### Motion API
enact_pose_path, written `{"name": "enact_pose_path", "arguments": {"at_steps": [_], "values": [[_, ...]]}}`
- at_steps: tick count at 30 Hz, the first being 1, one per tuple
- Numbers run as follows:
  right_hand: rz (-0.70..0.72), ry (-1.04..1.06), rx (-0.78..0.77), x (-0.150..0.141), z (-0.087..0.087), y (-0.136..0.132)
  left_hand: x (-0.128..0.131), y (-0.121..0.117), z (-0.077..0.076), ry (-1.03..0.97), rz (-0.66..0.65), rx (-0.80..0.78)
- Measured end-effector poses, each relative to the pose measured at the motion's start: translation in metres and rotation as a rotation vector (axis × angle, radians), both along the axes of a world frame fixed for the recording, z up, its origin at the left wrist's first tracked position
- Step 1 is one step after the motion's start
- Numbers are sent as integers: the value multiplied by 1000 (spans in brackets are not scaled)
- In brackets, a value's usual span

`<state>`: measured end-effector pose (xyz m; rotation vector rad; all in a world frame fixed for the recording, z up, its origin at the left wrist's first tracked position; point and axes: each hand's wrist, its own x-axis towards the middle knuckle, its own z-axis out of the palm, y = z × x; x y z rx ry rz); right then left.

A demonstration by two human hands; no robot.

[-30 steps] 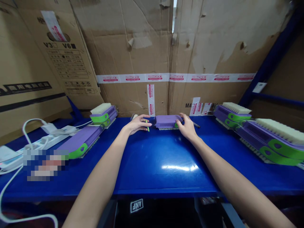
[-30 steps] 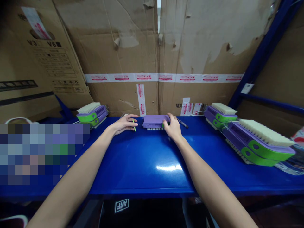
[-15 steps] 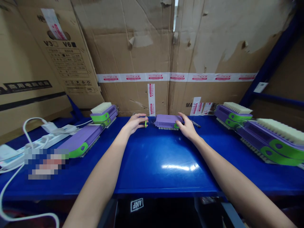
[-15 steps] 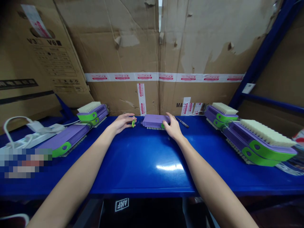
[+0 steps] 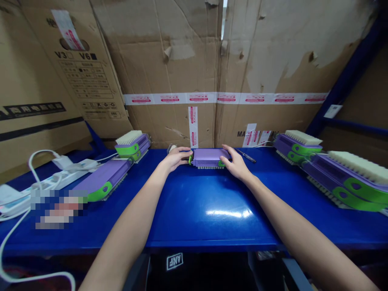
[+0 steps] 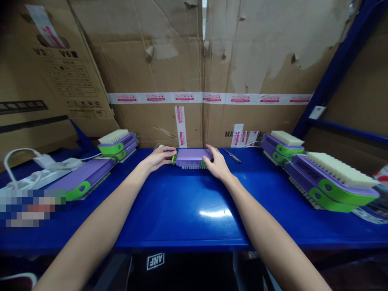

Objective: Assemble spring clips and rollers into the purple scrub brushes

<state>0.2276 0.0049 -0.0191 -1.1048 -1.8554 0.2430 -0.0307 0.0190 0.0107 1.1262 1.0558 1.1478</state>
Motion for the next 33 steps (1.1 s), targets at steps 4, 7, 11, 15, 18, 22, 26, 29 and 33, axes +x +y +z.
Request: {"name": "enact_pose_path", "arguments": {"at_steps": [4,7,11,15,18,22,26,29,33], "values": [[12,-25,8,-3,1,-3,9,0,-1,16,72,12],[14,-20,4,-3,1,-2,9,-2,-1,116,70,-24],[26,-8,8,-2,0,-1,5,-4,1,205,3,-82],[46,4,-5,-1,0,-2,-5,-2,4,138,-96,-138],[55,9,-13,-1,1,-3,-10,-1,4,66,-139,-168],[48,12,-8,-1,1,-3,-8,-2,5,25,-102,-178],[42,11,5,0,0,-2,0,-4,7,46,-45,-175],[51,13,5,1,0,-1,4,-6,8,83,-60,-159],[47,21,-11,3,0,-1,5,-6,6,123,-87,-157]]}}
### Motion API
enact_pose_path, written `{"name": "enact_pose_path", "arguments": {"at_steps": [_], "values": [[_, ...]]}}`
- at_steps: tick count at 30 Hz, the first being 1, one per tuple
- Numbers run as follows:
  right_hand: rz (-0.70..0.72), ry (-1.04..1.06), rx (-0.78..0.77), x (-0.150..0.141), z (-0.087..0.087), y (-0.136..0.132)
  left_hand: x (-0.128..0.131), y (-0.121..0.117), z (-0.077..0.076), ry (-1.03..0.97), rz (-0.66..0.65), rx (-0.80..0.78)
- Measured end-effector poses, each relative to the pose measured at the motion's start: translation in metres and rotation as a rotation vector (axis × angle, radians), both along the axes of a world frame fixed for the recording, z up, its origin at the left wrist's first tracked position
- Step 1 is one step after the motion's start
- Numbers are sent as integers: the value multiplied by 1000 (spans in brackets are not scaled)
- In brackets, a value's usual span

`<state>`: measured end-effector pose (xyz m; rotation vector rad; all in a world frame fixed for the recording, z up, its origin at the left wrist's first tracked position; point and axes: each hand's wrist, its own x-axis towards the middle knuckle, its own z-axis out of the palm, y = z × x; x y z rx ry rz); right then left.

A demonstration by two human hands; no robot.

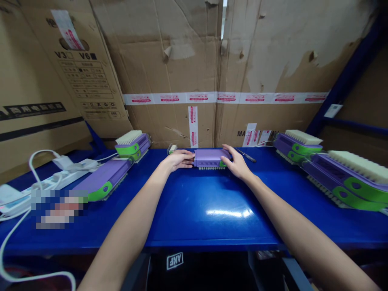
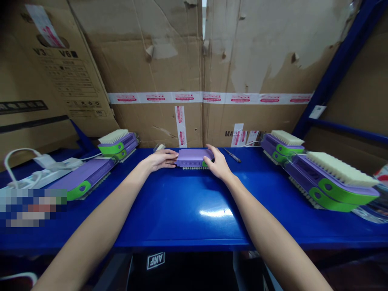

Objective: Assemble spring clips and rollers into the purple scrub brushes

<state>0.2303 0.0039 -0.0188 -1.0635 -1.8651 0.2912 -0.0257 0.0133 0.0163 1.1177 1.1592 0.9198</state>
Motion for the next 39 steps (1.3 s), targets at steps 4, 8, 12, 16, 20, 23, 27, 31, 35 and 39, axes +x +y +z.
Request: {"name": "enact_pose_path", "arguments": {"at_steps": [4,8,12,16,20,23,27,31,35,39], "values": [[-3,13,-9,0,0,0,0,2,-2,-24,-43,13],[0,26,-14,0,-1,2,0,0,2,-11,-122,28],[-57,13,35,1,-1,4,1,-5,6,47,-171,52],[-105,-107,172,-1,5,-1,2,-6,5,151,-146,115],[-60,-257,189,-4,8,-6,3,-2,-1,248,-123,250],[-61,-355,146,-6,6,-6,7,0,-7,333,-70,349],[-83,-413,142,-5,3,-6,17,0,-15,403,-29,482],[-91,-422,147,-4,3,-5,27,-1,-21,374,-102,596],[-44,-409,157,-3,2,-2,32,-1,-25,478,-34,689],[-16,-397,165,-1,2,1,29,1,-25,463,-59,691]]}}
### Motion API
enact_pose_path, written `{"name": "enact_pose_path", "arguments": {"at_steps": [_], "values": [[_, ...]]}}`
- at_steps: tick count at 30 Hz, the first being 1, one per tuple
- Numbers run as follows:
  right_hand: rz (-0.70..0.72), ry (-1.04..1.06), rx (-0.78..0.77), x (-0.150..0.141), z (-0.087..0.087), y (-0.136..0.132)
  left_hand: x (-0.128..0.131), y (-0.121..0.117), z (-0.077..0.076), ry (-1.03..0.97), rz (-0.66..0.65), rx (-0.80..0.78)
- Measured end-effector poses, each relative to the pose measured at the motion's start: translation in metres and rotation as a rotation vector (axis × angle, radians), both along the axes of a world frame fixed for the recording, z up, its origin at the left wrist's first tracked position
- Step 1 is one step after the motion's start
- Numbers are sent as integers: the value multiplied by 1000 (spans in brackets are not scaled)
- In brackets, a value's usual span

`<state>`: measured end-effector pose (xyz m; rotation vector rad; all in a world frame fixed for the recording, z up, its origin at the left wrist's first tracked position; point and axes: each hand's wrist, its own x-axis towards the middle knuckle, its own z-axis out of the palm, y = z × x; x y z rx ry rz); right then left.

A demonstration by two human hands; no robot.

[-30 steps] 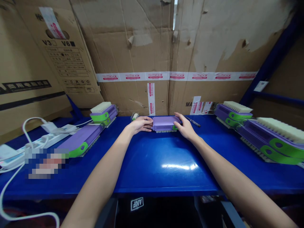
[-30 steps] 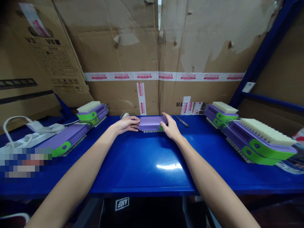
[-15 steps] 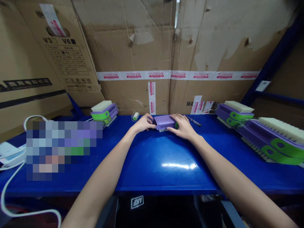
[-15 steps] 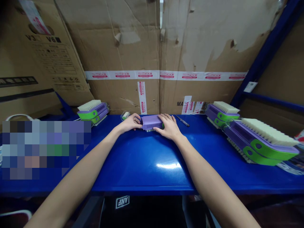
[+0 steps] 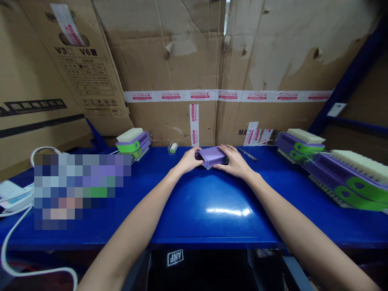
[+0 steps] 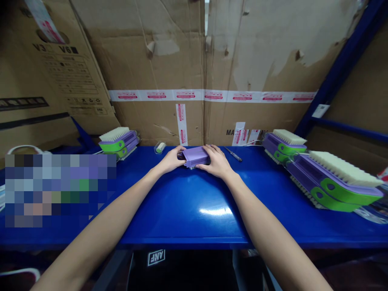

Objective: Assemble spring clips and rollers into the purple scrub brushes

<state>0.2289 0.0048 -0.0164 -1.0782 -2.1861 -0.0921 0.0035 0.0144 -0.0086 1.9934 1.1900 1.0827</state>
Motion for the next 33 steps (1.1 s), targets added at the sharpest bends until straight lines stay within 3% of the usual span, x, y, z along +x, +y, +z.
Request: {"name": "enact_pose_path", "arguments": {"at_steps": [5,10,13,17,20,26,29,33], "values": [[16,-5,3,2,1,2,-7,0,7,-54,-123,-95],[4,-14,17,5,1,3,-17,2,14,-4,-71,-131],[13,-19,13,6,0,4,-29,7,14,64,137,-71],[10,-13,-1,6,0,5,-47,10,10,353,630,161],[-3,-15,-2,6,-1,4,-57,9,6,583,798,230],[-27,-35,-4,6,-1,3,-57,8,10,789,785,104],[-24,-34,-11,6,-1,3,-51,7,15,806,798,77],[-29,-35,-22,5,0,2,-48,6,16,721,720,15]]}}
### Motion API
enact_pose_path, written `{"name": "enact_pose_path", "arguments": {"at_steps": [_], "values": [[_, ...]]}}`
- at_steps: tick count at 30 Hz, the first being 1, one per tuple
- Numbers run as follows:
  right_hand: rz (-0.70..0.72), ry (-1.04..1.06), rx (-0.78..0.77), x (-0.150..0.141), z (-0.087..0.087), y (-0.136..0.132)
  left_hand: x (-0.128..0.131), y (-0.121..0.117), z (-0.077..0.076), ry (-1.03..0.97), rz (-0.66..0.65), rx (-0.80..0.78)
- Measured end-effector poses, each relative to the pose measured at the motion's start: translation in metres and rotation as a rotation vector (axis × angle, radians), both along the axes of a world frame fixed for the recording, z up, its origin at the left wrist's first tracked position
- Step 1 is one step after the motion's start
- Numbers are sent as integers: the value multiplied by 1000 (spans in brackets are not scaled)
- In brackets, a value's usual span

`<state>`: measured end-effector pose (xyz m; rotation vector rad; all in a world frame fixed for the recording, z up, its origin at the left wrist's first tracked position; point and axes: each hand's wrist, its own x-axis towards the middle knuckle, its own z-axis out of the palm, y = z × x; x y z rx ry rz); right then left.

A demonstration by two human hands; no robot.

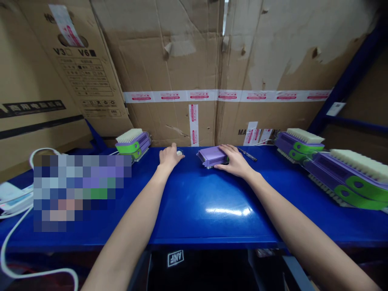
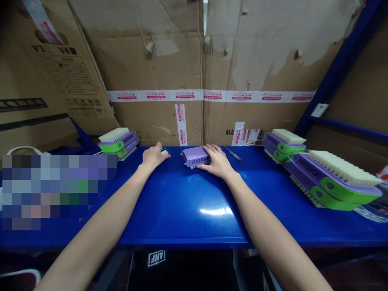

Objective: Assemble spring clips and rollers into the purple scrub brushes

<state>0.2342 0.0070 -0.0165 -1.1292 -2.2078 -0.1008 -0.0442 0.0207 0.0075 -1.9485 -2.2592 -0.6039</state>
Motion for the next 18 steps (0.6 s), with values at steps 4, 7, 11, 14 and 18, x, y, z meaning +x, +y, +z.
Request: {"name": "enact_pose_path", "arguments": {"at_steps": [4,7,11,14,18], "values": [[-8,-8,-10,0,1,-1,-3,4,1,-489,68,89],[-14,-8,-11,0,1,-1,-5,6,8,-1119,40,31],[-14,0,-13,-1,0,-1,-6,4,17,-1716,-59,-129],[-13,6,-14,-1,0,0,-8,3,19,-1831,-102,-175],[-9,-2,-30,0,-1,1,-11,3,19,-1765,-106,-175]]}}
